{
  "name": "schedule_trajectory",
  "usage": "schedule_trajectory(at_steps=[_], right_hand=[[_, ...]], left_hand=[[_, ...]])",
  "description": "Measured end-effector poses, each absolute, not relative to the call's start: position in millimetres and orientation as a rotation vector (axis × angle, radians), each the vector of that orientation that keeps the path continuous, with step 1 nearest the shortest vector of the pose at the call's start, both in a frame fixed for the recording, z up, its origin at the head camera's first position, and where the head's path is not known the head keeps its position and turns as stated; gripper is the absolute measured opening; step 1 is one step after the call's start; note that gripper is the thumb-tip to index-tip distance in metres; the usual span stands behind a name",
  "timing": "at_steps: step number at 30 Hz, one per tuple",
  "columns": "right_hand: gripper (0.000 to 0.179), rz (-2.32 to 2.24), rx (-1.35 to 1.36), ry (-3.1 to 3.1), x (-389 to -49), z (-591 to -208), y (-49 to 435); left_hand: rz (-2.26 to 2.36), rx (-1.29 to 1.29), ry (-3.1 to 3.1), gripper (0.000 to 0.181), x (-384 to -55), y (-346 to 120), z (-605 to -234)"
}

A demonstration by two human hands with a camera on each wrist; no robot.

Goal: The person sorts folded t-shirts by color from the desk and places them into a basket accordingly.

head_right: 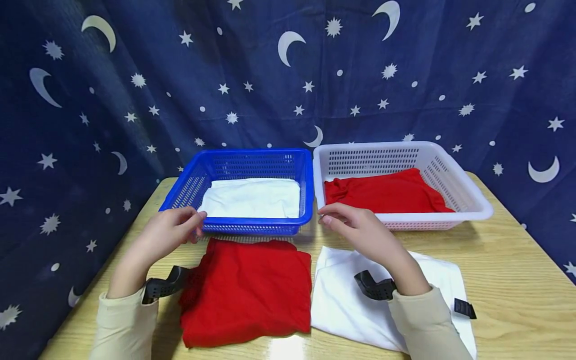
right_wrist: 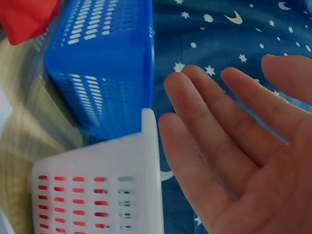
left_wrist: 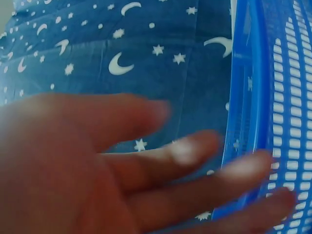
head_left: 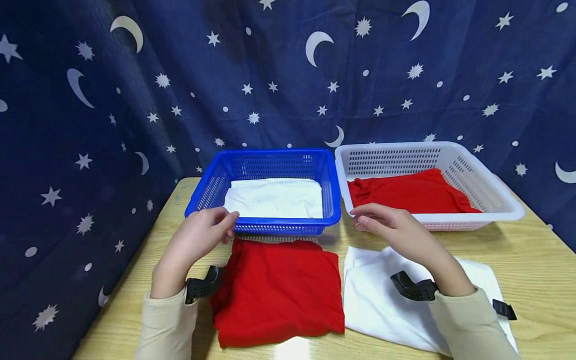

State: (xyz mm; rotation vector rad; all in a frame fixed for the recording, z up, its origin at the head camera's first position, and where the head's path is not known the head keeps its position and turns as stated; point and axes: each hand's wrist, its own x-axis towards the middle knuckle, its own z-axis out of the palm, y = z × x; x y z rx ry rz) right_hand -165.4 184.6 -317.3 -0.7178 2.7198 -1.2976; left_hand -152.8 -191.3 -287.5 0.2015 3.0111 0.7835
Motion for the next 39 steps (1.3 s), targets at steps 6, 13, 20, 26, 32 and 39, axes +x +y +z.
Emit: schedule_trajectory(at_steps=[6,13,20,26,32,39], right_hand=[[0.033,-1.268,-0.759,2.530,-164.4,-326.9,175.4],[0.045,-1.159,-0.738,2.180,-156.9,-344.2,159.7],[0.053,-1.078,-0.612,2.107,-154.3,-367.0,141.9],[0.056,-1.095,-0.637,2.096,-154.0,-373.3,135.2],[0.058,-1.221,-0.682,1.944,-156.5,-381.2,131.4],[0.055,-1.294,-0.723,1.894,-159.1,-385.8,129.0]], left_hand=[[0.653,0.156,2.797,0.037,-159.7,-195.7,-298.8],[0.689,0.132,2.685,0.030,-165.0,-187.7,-320.9],[0.644,0.064,2.728,0.027,-166.1,-193.5,-325.1],[0.398,0.082,2.770,0.034,-173.2,-192.7,-335.4],[0.472,0.083,2.660,0.037,-174.3,-187.2,-343.2],[0.625,0.261,2.606,0.043,-176.7,-183.2,-348.6]])
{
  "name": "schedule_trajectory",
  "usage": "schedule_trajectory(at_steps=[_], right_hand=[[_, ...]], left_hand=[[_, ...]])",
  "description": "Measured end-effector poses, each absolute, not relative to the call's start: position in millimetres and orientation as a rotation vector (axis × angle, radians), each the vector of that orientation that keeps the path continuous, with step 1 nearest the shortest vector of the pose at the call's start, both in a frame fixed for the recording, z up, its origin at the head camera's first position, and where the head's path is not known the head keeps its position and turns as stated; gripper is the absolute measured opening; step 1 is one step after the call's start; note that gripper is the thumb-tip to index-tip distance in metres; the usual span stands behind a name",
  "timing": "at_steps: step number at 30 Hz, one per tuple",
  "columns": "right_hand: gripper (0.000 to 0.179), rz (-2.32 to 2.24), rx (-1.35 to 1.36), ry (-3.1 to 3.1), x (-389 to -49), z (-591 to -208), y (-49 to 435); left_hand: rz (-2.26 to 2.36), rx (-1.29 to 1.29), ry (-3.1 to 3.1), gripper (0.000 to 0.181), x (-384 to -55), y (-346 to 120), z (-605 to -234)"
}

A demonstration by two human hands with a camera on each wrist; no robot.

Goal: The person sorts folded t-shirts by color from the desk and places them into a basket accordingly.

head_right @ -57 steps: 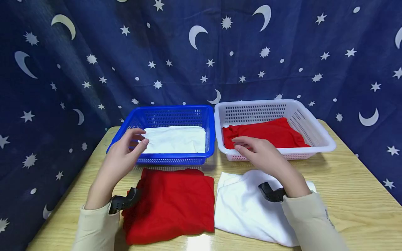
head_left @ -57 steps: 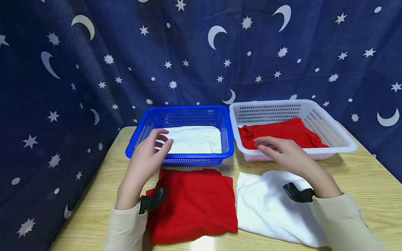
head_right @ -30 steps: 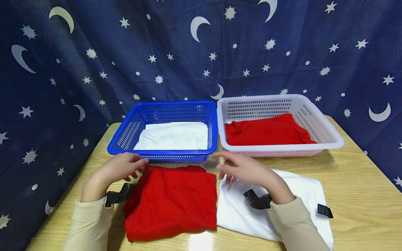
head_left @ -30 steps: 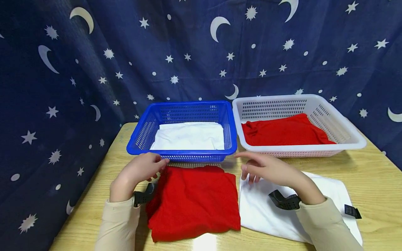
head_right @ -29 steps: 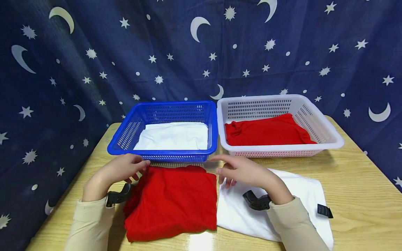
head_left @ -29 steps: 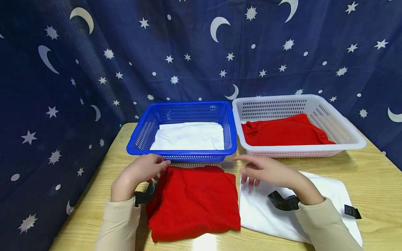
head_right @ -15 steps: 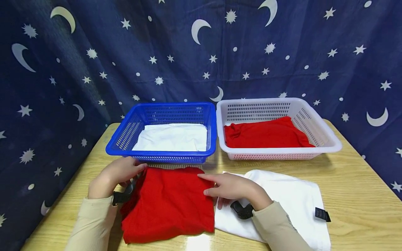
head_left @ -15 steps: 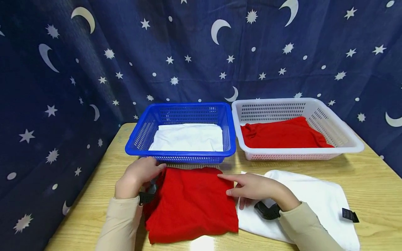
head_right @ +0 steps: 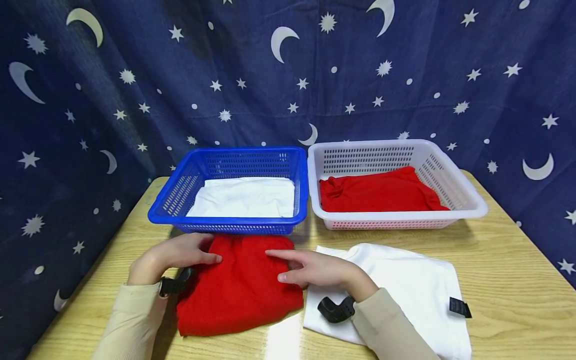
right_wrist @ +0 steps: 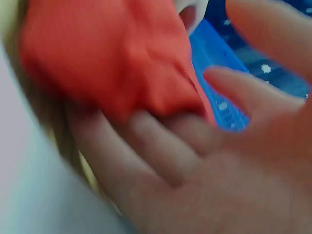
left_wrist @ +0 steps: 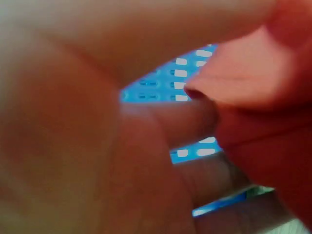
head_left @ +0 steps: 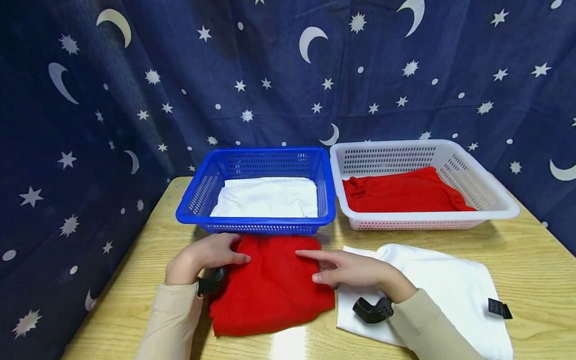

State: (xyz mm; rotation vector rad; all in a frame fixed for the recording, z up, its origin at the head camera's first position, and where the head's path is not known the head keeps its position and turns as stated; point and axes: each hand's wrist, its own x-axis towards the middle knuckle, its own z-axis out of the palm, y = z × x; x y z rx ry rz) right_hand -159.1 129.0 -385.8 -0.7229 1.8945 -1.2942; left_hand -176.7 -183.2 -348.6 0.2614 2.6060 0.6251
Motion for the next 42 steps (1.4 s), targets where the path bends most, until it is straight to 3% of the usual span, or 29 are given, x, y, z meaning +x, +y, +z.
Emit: schedule_trajectory(at_steps=[11,20,34,42], right_hand=[[0.054,-1.531,-0.570,1.598,-155.4,-393.8,119.5],[0.049,-1.530,-0.612,1.630,-155.7,-387.5,125.1],[0.049,-1.559,-0.764,1.564,-147.3,-346.3,151.1],[0.048,-1.770,-0.836,1.481,-144.0,-316.5,171.7]], left_hand=[[0.675,0.426,2.588,0.048,-176.4,-178.3,-355.0],[0.740,0.527,2.499,0.048,-175.7,-166.6,-357.8],[0.803,0.719,2.328,0.050,-165.5,-140.4,-338.6],[1.091,0.679,2.265,0.059,-152.8,-136.5,-314.0]])
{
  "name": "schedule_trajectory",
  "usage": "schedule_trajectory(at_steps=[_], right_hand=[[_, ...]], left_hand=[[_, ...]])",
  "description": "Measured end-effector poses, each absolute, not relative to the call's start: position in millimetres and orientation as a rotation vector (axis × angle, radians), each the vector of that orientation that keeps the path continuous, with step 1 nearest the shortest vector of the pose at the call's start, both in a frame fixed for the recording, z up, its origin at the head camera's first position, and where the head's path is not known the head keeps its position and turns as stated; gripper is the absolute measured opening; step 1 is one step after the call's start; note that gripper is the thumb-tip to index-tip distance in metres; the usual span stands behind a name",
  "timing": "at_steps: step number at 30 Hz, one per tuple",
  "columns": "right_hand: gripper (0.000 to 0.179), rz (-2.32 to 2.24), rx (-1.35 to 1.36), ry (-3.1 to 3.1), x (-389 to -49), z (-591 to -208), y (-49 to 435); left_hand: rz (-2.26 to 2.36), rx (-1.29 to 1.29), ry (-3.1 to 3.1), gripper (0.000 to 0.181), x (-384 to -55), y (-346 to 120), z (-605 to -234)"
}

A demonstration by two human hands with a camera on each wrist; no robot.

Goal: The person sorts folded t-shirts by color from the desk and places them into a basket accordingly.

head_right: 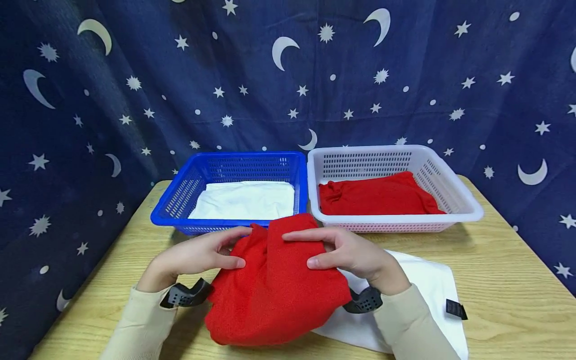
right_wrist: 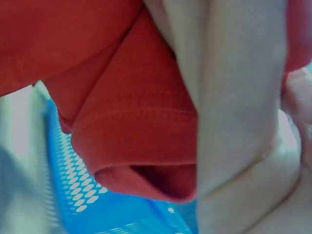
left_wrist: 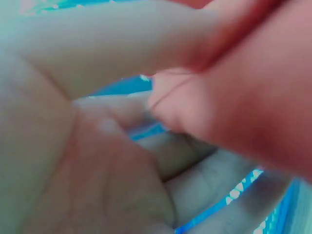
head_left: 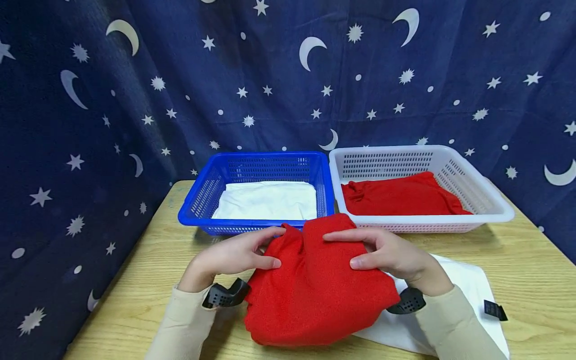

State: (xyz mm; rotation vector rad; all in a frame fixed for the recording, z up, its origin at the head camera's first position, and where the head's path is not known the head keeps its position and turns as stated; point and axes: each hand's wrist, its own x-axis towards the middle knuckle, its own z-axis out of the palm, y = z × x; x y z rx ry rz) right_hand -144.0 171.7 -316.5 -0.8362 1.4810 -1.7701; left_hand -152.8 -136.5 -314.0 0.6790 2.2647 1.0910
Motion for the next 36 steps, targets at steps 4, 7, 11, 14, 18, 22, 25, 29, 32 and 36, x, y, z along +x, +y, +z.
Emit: schedule_trajectory(at_steps=[4,7,11,14,18,22,25,29,32,36], right_hand=[[0.052,-1.931,-0.734,1.406,-139.9,-303.8,183.9],[0.054,-2.032,-0.707,1.396,-137.6,-295.8,190.1],[0.055,-2.167,-0.750,1.333,-137.6,-290.4,194.2],[0.056,-2.260,-0.784,1.325,-140.3,-291.2,197.3],[0.059,-2.372,-0.812,1.304,-146.7,-294.7,200.7],[0.061,-2.472,-0.878,1.106,-154.6,-297.7,202.4],[0.063,-2.517,-0.923,0.999,-158.4,-298.1,204.2],[0.065,-2.584,-0.922,0.853,-161.9,-297.2,209.4],[0.065,-2.629,-0.943,0.736,-164.8,-297.9,215.8],[0.061,-2.657,-0.966,0.591,-169.5,-301.9,225.4]], left_hand=[[1.284,0.664,2.136,0.058,-150.4,-132.1,-303.7],[1.394,0.682,2.058,0.057,-150.7,-127.8,-296.7],[1.566,0.724,1.984,0.059,-153.6,-121.6,-287.8],[1.727,0.784,1.892,0.059,-158.4,-113.7,-283.5],[1.950,0.800,1.755,0.058,-165.8,-101.4,-280.7],[2.142,0.731,1.689,0.060,-172.3,-90.4,-279.2],[2.228,0.673,1.677,0.057,-176.8,-81.4,-278.4],[2.335,0.616,1.636,0.050,-182.5,-69.8,-278.0],[2.430,0.604,1.564,0.050,-186.3,-61.1,-278.4],[2.489,0.570,1.494,0.052,-190.3,-50.2,-281.1]])
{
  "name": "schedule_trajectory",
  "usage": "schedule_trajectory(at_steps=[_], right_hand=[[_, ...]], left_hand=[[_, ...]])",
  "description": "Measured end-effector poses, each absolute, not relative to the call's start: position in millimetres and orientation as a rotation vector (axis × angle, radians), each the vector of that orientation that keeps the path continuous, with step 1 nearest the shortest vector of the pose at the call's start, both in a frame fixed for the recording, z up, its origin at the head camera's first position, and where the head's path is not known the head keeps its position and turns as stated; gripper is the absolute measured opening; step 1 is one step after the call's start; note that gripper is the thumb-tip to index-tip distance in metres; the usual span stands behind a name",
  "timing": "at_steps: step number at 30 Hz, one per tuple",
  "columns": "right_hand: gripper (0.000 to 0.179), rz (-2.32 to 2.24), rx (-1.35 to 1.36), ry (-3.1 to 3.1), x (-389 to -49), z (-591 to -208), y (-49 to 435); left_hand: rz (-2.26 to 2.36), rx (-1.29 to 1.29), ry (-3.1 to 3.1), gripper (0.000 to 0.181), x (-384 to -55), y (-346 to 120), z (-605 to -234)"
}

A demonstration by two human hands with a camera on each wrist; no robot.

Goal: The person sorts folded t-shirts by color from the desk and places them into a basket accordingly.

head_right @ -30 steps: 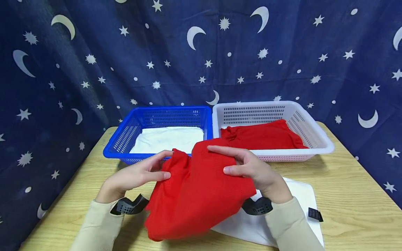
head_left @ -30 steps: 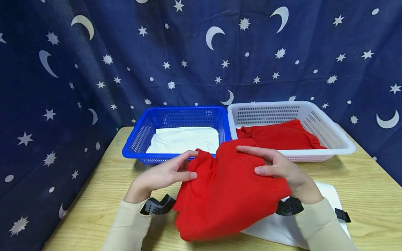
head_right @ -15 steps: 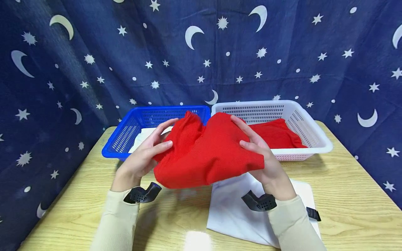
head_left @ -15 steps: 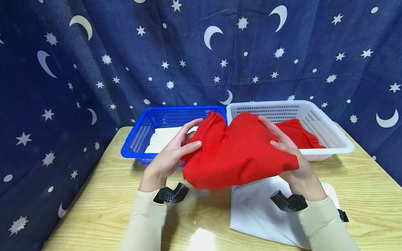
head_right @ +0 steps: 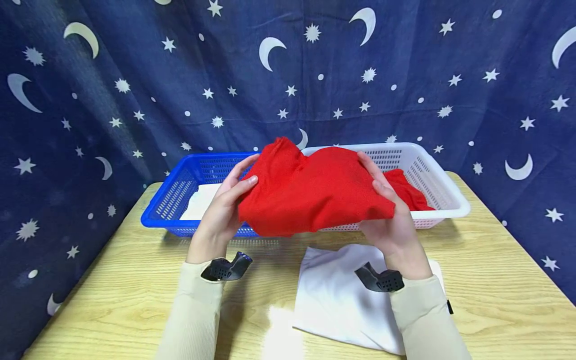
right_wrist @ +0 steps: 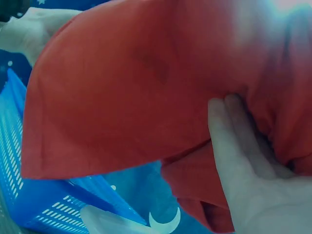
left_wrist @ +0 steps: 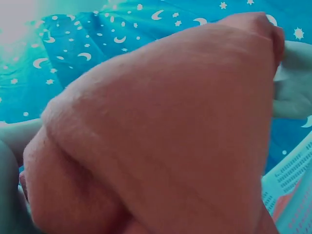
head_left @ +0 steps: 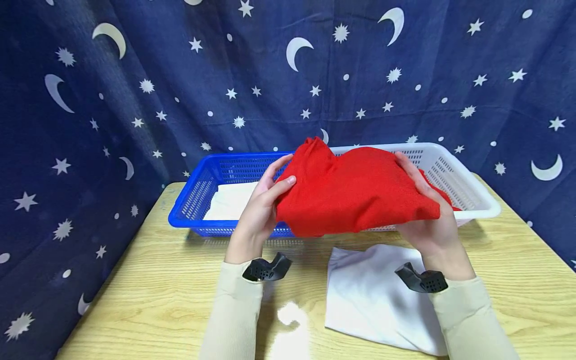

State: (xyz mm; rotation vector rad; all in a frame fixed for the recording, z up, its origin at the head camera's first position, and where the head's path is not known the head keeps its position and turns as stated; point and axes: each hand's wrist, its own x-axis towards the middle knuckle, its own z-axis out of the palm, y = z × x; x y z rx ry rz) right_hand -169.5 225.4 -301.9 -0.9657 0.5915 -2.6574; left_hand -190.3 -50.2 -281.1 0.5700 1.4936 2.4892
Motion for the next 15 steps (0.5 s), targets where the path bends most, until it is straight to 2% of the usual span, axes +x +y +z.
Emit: schedule_trajectory(at_steps=[7,15], right_hand=[[0.053,-2.680,-0.946,0.504,-177.3,-306.7,234.2],[0.057,-2.719,-0.928,0.379,-178.6,-303.8,234.7]], left_hand=[[2.339,0.497,1.594,0.055,-194.9,-39.2,-287.6],[2.014,0.679,1.517,0.063,-193.4,-36.3,-296.1]])
